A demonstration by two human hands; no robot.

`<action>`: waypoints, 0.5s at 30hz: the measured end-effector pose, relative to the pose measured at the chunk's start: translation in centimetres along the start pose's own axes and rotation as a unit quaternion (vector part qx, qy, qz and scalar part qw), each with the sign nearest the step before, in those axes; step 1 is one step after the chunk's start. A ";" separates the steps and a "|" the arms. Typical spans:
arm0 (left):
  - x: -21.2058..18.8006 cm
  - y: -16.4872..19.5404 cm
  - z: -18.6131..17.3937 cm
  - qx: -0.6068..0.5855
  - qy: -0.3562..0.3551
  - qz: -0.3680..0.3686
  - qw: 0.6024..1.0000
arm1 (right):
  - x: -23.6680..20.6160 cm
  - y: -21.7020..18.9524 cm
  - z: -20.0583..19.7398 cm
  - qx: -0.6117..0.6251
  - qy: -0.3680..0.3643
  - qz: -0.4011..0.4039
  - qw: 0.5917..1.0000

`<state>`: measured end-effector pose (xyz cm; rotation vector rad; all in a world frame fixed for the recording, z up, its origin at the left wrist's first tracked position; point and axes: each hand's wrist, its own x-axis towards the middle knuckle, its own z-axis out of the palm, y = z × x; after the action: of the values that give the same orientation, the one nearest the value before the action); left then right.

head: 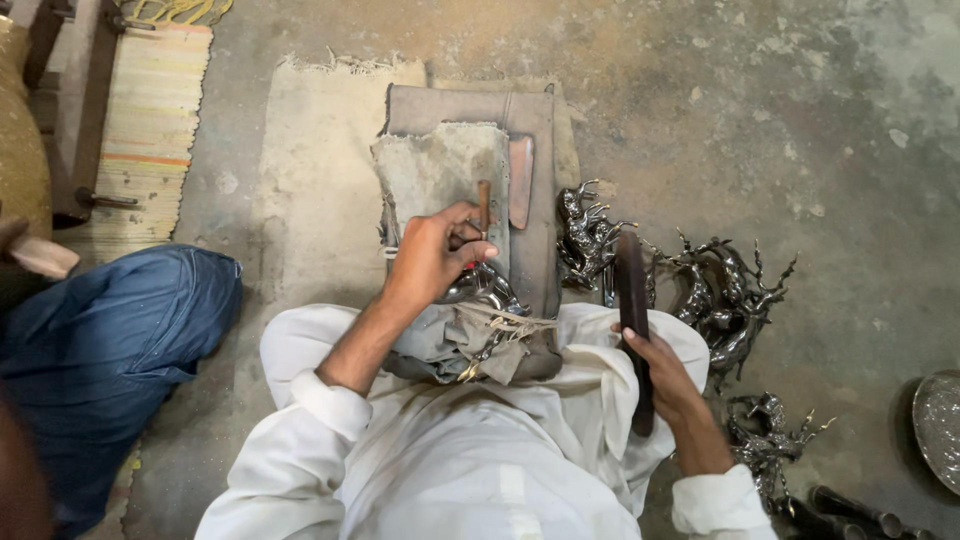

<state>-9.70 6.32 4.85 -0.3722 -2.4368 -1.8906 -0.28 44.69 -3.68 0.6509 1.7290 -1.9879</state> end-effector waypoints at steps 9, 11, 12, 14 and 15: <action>0.1 0.9 0.1 0.094 -0.006 0.029 0.995 | 3.4 -8.1 3.9 -0.323 -0.095 -0.207 0.919; 0.0 0.9 0.2 0.102 -0.004 0.032 0.994 | 3.0 -10.3 6.0 -0.297 -0.084 -0.294 0.905; 0.0 1.0 0.3 0.108 -0.001 0.036 0.993 | 2.6 -11.7 7.1 -0.283 -0.079 -0.336 0.895; 0.0 1.3 0.5 0.119 -0.004 0.038 0.992 | 1.3 -14.7 8.8 -0.412 0.006 -0.329 0.850; 0.1 1.4 0.5 0.124 -0.011 0.037 0.992 | 0.6 -16.2 9.5 -0.472 0.049 -0.322 0.819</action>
<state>-9.44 7.15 6.11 -0.4647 -2.5909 -1.5386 -11.14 37.48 9.88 -0.2284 2.8912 -1.0809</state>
